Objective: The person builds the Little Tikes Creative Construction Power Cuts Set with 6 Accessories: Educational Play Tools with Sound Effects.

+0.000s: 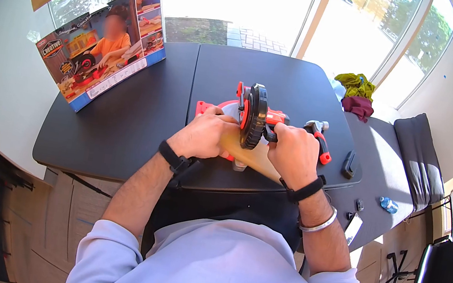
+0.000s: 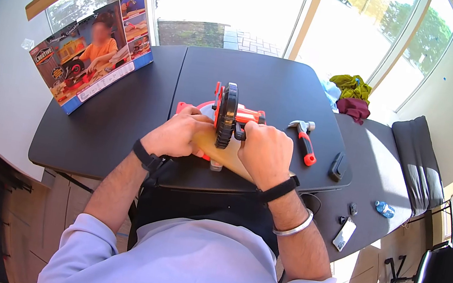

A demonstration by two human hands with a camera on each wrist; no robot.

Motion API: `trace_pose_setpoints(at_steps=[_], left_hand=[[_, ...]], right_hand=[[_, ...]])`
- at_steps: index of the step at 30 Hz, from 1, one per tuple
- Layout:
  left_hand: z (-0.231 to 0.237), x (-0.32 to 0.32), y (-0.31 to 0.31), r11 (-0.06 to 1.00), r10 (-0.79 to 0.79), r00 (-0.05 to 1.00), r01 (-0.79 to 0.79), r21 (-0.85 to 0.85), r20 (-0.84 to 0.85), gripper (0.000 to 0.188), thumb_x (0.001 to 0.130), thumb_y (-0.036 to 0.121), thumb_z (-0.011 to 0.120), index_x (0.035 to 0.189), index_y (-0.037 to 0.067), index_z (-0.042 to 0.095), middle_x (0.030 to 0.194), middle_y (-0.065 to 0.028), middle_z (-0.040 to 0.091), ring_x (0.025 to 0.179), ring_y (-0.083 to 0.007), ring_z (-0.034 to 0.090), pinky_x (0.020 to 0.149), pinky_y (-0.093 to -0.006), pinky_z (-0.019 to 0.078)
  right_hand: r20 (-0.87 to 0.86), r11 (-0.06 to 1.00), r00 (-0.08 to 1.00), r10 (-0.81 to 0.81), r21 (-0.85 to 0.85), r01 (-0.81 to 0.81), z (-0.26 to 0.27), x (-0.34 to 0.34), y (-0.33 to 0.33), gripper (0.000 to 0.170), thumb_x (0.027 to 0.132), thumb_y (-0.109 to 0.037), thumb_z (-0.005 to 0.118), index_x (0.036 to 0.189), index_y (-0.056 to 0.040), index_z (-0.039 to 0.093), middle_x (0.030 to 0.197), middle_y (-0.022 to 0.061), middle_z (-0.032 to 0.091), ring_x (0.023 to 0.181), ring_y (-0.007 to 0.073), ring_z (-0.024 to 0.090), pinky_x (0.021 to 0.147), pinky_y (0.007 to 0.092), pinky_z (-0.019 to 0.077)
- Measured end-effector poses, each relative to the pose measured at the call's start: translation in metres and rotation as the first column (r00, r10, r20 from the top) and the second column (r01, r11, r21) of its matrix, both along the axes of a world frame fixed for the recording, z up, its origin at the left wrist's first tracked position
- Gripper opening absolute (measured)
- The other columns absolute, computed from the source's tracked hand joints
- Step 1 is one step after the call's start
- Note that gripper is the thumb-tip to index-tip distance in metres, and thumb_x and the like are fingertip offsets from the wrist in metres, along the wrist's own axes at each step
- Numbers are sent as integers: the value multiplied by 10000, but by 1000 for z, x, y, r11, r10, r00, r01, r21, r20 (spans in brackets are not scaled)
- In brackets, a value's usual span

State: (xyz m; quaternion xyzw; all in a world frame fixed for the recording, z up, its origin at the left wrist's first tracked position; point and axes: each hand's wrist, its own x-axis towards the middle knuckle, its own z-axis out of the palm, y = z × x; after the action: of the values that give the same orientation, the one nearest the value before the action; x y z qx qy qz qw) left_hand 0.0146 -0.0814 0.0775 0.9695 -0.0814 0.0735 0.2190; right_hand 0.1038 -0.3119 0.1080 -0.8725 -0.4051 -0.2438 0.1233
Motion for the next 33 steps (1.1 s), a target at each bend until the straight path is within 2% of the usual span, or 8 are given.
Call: trace_pose_setpoints(at_steps=[5, 11, 19, 25, 28, 33], left_hand=[[2, -4, -4, 999, -18, 1000, 18, -37, 13, 665, 700, 97, 936, 1331, 102, 728, 1410, -60, 683, 1337, -420, 509, 1144, -516, 465], [2, -5, -7, 994, 66, 998, -63, -86, 24, 621, 690, 143, 948, 1277, 97, 751, 1359, -94, 620, 1246, -405, 530, 1121, -499, 471], [-1, 0, -19, 979, 196, 980, -193, -58, 36, 600, 710, 218, 932, 1244, 30, 734, 1380, -116, 571, 1225, -407, 541, 1085, -506, 497], [-12, 3, -28, 956, 287, 949, -293, 30, 131, 561, 752, 189, 889, 1256, 34, 697, 1355, -119, 559, 1186, -393, 560, 996, -533, 528], [-13, 8, -29, 934, 346, 931, -354, 54, 118, 547, 764, 173, 869, 1257, 32, 678, 1347, -129, 564, 1182, -390, 562, 976, -532, 530], [-18, 12, -31, 925, 359, 924, -372, 83, 133, 567, 763, 155, 852, 1283, 34, 661, 1339, -133, 576, 1176, -392, 564, 951, -534, 537]], right_hand=[[-22, 1000, 1000, 4, -9, -4, -1, 2, -2, 87, 822, -138, 759, 801, -73, 706, 772, 135, 737, 732, 349, 743, 657, 468, 580], [-86, 998, 996, 8, -67, -14, 14, 4, -2, 101, 825, -147, 773, 828, -54, 734, 787, 149, 748, 745, 366, 746, 686, 470, 589], [-80, 996, 997, 20, -90, -27, 19, 2, -2, 115, 845, -150, 768, 817, -46, 728, 772, 160, 737, 745, 377, 739, 693, 483, 585], [-102, 995, 995, 23, -93, -32, 24, 1, -1, 120, 860, -156, 762, 813, -53, 725, 770, 159, 736, 750, 375, 736, 688, 487, 580], [-103, 996, 994, 35, -80, -44, 22, 1, -2, 126, 863, -163, 766, 811, -56, 725, 768, 157, 736, 751, 373, 735, 690, 489, 576], [-95, 997, 994, 56, -43, -61, 17, 2, -3, 143, 865, -176, 774, 808, -55, 725, 760, 151, 733, 751, 369, 734, 691, 494, 564]])
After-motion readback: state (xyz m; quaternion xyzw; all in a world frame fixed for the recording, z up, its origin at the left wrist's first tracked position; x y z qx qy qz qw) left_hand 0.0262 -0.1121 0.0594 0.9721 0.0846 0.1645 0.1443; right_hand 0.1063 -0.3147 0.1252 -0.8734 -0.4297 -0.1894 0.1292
